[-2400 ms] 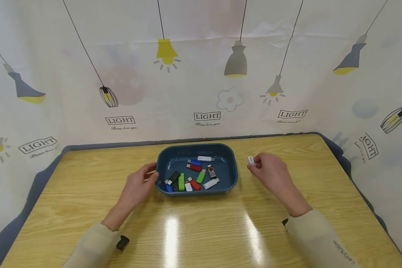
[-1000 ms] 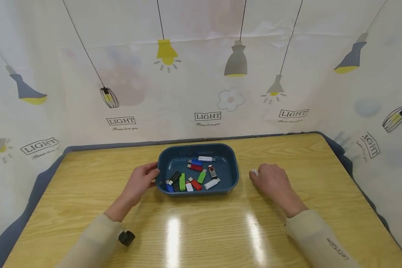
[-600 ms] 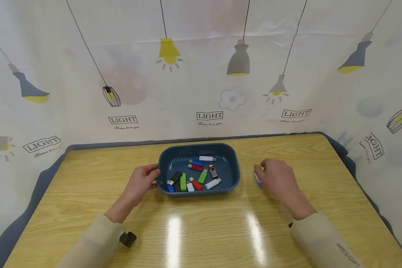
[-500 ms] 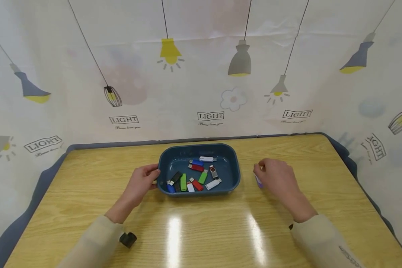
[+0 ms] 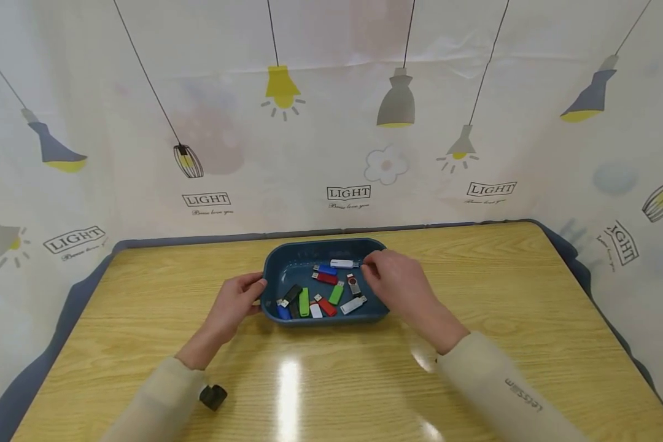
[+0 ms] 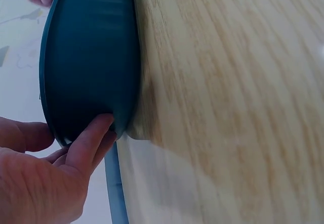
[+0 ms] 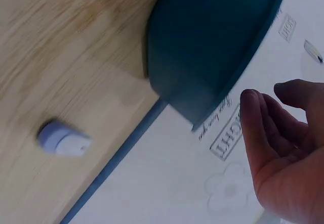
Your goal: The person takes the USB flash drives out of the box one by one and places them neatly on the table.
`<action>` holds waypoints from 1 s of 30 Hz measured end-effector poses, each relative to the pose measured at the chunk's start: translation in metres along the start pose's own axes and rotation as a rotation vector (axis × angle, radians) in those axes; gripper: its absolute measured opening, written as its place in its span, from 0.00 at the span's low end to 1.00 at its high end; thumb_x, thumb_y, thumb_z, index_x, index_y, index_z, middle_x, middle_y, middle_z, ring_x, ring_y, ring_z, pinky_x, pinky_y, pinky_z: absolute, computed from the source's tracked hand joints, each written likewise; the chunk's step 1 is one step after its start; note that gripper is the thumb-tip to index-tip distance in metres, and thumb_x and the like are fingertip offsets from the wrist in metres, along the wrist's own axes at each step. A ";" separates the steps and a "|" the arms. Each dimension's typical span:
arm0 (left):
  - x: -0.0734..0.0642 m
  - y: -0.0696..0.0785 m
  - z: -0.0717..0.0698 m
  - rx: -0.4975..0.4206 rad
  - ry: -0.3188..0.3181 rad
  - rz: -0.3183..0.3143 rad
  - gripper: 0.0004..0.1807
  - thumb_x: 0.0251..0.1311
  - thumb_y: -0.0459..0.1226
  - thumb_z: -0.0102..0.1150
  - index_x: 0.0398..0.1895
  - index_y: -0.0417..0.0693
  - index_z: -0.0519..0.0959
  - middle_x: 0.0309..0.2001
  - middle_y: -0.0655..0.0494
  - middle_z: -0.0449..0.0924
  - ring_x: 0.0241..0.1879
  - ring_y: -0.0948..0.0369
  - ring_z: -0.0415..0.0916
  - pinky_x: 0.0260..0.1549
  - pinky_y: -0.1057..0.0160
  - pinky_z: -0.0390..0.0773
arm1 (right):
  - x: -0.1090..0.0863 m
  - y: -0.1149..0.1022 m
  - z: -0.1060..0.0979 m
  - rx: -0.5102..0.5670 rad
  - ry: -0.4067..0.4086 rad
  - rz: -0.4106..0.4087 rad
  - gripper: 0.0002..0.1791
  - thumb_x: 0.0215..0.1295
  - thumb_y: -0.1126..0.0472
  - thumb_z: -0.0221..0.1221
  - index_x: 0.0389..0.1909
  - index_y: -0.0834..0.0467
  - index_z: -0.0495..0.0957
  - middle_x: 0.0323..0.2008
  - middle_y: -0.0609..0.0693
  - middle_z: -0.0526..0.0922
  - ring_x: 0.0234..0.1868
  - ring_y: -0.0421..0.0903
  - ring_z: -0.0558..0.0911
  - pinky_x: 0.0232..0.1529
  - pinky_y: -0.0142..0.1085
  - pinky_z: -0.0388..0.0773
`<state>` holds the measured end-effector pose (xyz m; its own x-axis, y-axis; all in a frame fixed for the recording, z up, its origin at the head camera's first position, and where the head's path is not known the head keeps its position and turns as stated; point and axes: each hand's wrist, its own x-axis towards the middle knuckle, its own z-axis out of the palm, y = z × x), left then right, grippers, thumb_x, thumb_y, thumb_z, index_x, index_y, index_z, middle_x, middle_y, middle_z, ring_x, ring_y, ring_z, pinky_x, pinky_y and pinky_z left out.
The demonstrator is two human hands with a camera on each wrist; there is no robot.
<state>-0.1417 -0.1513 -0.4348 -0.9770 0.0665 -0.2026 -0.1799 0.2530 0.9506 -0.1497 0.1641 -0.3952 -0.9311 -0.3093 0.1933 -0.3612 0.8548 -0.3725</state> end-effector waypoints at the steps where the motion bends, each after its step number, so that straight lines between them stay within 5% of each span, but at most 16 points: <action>1: 0.000 -0.001 0.000 -0.003 0.001 0.002 0.23 0.79 0.34 0.49 0.69 0.27 0.70 0.61 0.32 0.78 0.57 0.43 0.80 0.45 0.54 0.88 | 0.004 -0.003 0.003 -0.009 -0.034 0.006 0.10 0.72 0.59 0.64 0.44 0.62 0.86 0.36 0.53 0.86 0.33 0.47 0.81 0.35 0.43 0.84; 10: 0.000 -0.003 0.002 0.023 0.023 0.030 0.22 0.79 0.34 0.49 0.68 0.28 0.72 0.58 0.33 0.81 0.53 0.44 0.82 0.41 0.58 0.89 | 0.033 -0.013 0.027 -0.076 -0.259 0.100 0.18 0.72 0.54 0.65 0.53 0.64 0.83 0.46 0.58 0.86 0.43 0.51 0.83 0.49 0.49 0.85; 18: -0.001 -0.003 0.004 0.051 0.035 0.034 0.22 0.79 0.35 0.48 0.67 0.29 0.73 0.56 0.35 0.82 0.50 0.47 0.83 0.40 0.59 0.89 | 0.044 -0.014 0.035 -0.121 -0.416 0.140 0.17 0.73 0.54 0.64 0.45 0.66 0.83 0.30 0.53 0.82 0.28 0.48 0.78 0.28 0.36 0.77; 30: 0.000 -0.002 0.003 0.069 0.035 0.025 0.22 0.79 0.35 0.49 0.68 0.30 0.73 0.57 0.35 0.82 0.51 0.47 0.83 0.43 0.55 0.89 | 0.045 -0.015 0.042 -0.100 -0.475 0.182 0.13 0.71 0.56 0.65 0.37 0.63 0.81 0.26 0.52 0.79 0.25 0.46 0.78 0.24 0.35 0.75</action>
<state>-0.1405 -0.1486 -0.4378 -0.9848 0.0400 -0.1692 -0.1480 0.3173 0.9367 -0.1882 0.1194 -0.4193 -0.9068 -0.2871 -0.3087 -0.2064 0.9409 -0.2686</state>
